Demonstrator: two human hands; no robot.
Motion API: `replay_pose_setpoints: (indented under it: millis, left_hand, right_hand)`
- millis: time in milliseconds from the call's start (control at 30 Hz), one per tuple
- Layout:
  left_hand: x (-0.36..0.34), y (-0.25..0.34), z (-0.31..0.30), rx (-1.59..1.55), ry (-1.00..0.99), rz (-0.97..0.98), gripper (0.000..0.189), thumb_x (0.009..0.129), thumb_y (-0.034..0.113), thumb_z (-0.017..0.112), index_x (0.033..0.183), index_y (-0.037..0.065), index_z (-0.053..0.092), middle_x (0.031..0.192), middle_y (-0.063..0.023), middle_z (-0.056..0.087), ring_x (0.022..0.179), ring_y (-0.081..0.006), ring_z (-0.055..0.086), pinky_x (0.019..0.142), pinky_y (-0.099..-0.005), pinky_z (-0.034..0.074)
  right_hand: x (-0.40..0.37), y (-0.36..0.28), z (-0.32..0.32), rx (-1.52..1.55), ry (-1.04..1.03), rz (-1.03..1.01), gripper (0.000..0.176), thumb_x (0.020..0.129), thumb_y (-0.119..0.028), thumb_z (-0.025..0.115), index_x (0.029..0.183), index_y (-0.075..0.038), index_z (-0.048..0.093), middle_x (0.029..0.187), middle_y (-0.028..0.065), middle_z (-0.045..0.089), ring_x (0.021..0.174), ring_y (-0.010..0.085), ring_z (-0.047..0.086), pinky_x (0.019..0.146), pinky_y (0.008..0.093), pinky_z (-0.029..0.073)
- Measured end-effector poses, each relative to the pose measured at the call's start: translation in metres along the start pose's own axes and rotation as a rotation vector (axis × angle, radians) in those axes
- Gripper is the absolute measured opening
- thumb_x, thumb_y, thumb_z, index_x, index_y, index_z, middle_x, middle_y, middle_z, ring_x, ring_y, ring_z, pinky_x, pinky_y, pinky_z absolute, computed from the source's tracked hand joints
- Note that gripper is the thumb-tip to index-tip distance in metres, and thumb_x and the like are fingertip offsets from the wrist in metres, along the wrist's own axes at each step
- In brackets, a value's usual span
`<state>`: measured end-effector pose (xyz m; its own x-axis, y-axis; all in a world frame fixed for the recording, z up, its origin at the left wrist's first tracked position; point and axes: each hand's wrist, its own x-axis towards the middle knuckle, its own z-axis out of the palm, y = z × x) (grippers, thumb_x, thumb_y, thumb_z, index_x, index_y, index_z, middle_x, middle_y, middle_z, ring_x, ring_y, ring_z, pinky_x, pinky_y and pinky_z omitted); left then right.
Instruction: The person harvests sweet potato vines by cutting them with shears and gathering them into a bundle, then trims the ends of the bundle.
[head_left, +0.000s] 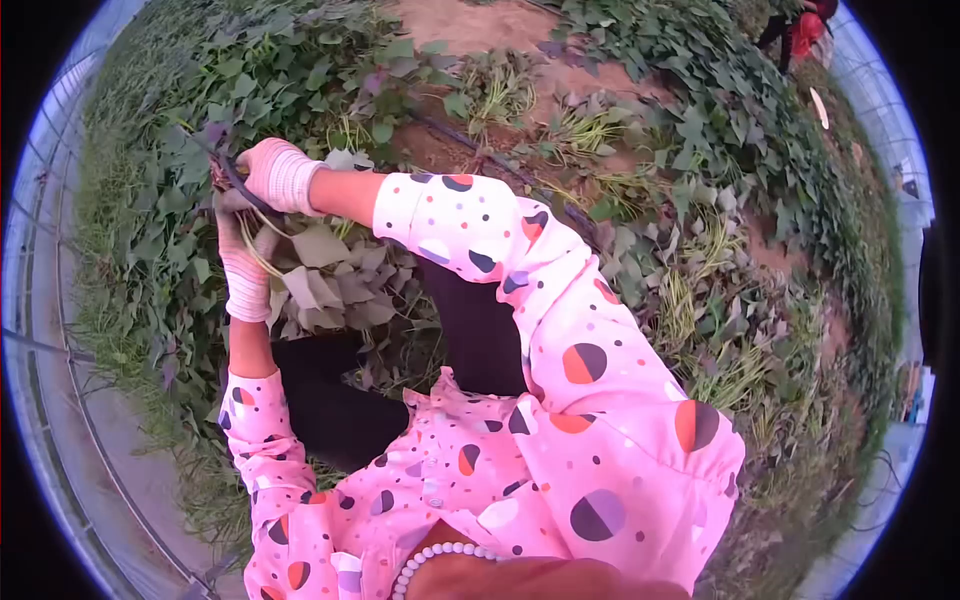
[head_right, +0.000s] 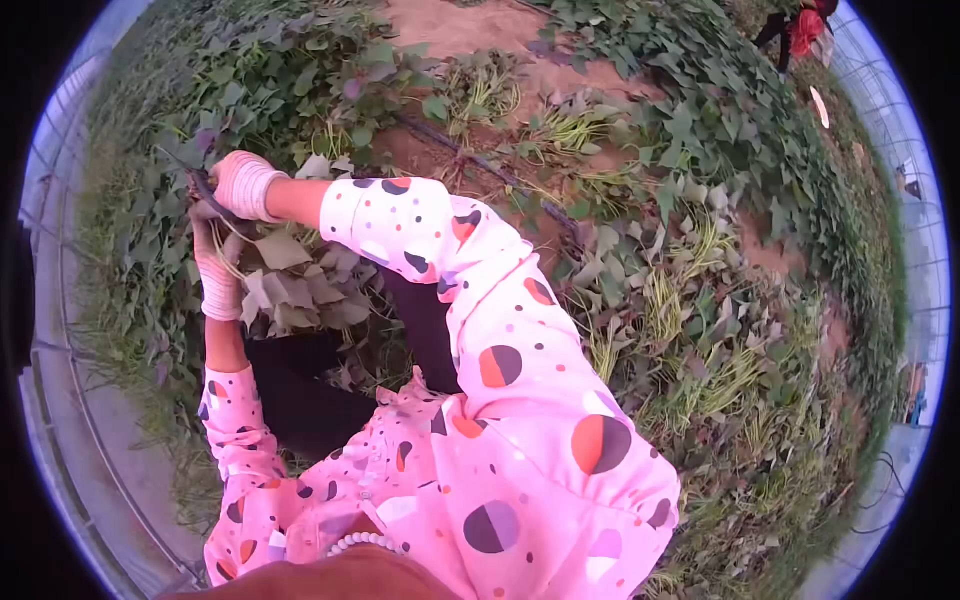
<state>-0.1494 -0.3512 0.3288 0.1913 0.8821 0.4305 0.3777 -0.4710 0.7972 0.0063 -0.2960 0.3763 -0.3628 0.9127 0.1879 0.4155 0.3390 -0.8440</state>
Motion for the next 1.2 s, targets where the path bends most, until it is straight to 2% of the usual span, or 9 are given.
replay_pose_setpoints:
  millis: [167,233,333,667,967,1100,1133,1167,1200]
  left_hand:
    - [-0.003,0.061,0.008,-0.374,0.216,-0.038,0.066,0.083,0.02,0.067,0.138,0.0,0.037,0.128,-0.0136,0.053,0.111,-0.0241,0.056,0.096,-0.0343,0.045]
    - [0.0,-0.025,-0.027,-0.053,-0.141,-0.187,0.072,0.08,0.022,0.071,0.139,-0.001,0.035,0.132,-0.0134,0.05,0.12,-0.0197,0.049,0.102,-0.0344,0.039]
    - [-0.016,-0.17,-0.053,0.796,0.009,-0.057,0.061,0.084,0.023,0.065,0.135,0.001,0.039,0.125,-0.0097,0.056,0.11,-0.0182,0.055,0.094,-0.0318,0.044]
    - [-0.026,-0.136,0.024,0.987,-0.178,-0.224,0.051,0.086,0.031,0.057,0.127,0.003,0.048,0.12,-0.0127,0.06,0.109,-0.0238,0.057,0.093,-0.0363,0.045]
    - [0.11,0.0,0.209,0.621,-0.735,0.34,0.047,0.089,0.039,0.049,0.121,0.005,0.056,0.115,-0.0154,0.064,0.108,-0.0288,0.059,0.091,-0.0402,0.047]
    - [0.096,-0.001,0.237,0.37,-0.831,0.327,0.05,0.084,0.042,0.058,0.119,0.008,0.06,0.113,-0.0159,0.064,0.11,-0.0332,0.057,0.096,-0.0376,0.045]
    - [0.09,-0.013,0.228,0.669,-0.779,0.78,0.047,0.087,0.026,0.062,0.127,0.002,0.054,0.122,-0.0145,0.061,0.113,-0.0261,0.056,0.1,-0.0344,0.042]
    - [0.075,-0.034,0.225,0.262,-0.929,-0.021,0.06,0.082,0.033,0.069,0.13,0.001,0.052,0.123,-0.0171,0.061,0.113,-0.0277,0.058,0.099,-0.0349,0.043]
    - [0.065,-0.036,0.214,0.298,-0.987,-0.302,0.065,0.081,0.037,0.071,0.131,0.0,0.051,0.123,-0.0195,0.06,0.113,-0.0277,0.058,0.099,-0.0343,0.044]
  right_hand:
    - [0.006,-0.012,-0.005,0.09,0.258,-0.027,0.06,0.065,-0.056,0.066,0.092,-0.002,0.07,0.079,0.0243,0.065,0.078,0.0376,0.065,0.073,0.0406,0.052]
    - [0.001,-0.021,-0.006,0.166,0.241,-0.062,0.058,0.065,-0.055,0.067,0.094,-0.004,0.071,0.081,0.022,0.067,0.079,0.0365,0.066,0.074,0.0417,0.053]
    - [-0.015,-0.037,-0.003,0.015,0.172,-0.114,0.047,0.071,-0.046,0.064,0.098,-0.008,0.071,0.086,0.0175,0.069,0.083,0.0345,0.067,0.075,0.0428,0.053]
    - [-0.07,-0.052,-0.032,-0.402,0.202,-0.197,0.04,0.071,-0.034,0.075,0.103,-0.012,0.067,0.105,0.0071,0.065,0.101,0.0264,0.061,0.09,0.0405,0.047]
    - [-0.098,0.027,-0.138,-0.859,0.711,-0.245,0.037,0.058,-0.026,0.079,0.088,-0.011,0.064,0.091,0.0084,0.062,0.086,0.028,0.06,0.074,0.0401,0.05]
    - [-0.141,0.115,-0.167,-0.966,0.423,-0.137,0.032,0.06,-0.02,0.076,0.086,-0.009,0.062,0.087,0.0107,0.062,0.086,0.03,0.06,0.076,0.0418,0.049]
    - [-0.155,0.145,-0.162,-1.02,0.272,-0.017,0.031,0.062,-0.019,0.076,0.089,-0.01,0.064,0.091,0.0093,0.064,0.09,0.0283,0.061,0.08,0.0407,0.05]
    - [-0.17,0.179,-0.152,-1.065,0.123,0.104,0.03,0.065,-0.018,0.076,0.093,-0.01,0.065,0.096,0.0079,0.065,0.093,0.0265,0.062,0.083,0.0397,0.05]
    - [-0.19,0.218,-0.14,-1.053,0.022,0.138,0.03,0.066,-0.017,0.075,0.093,-0.01,0.065,0.098,0.0081,0.065,0.095,0.0269,0.062,0.084,0.0395,0.051]
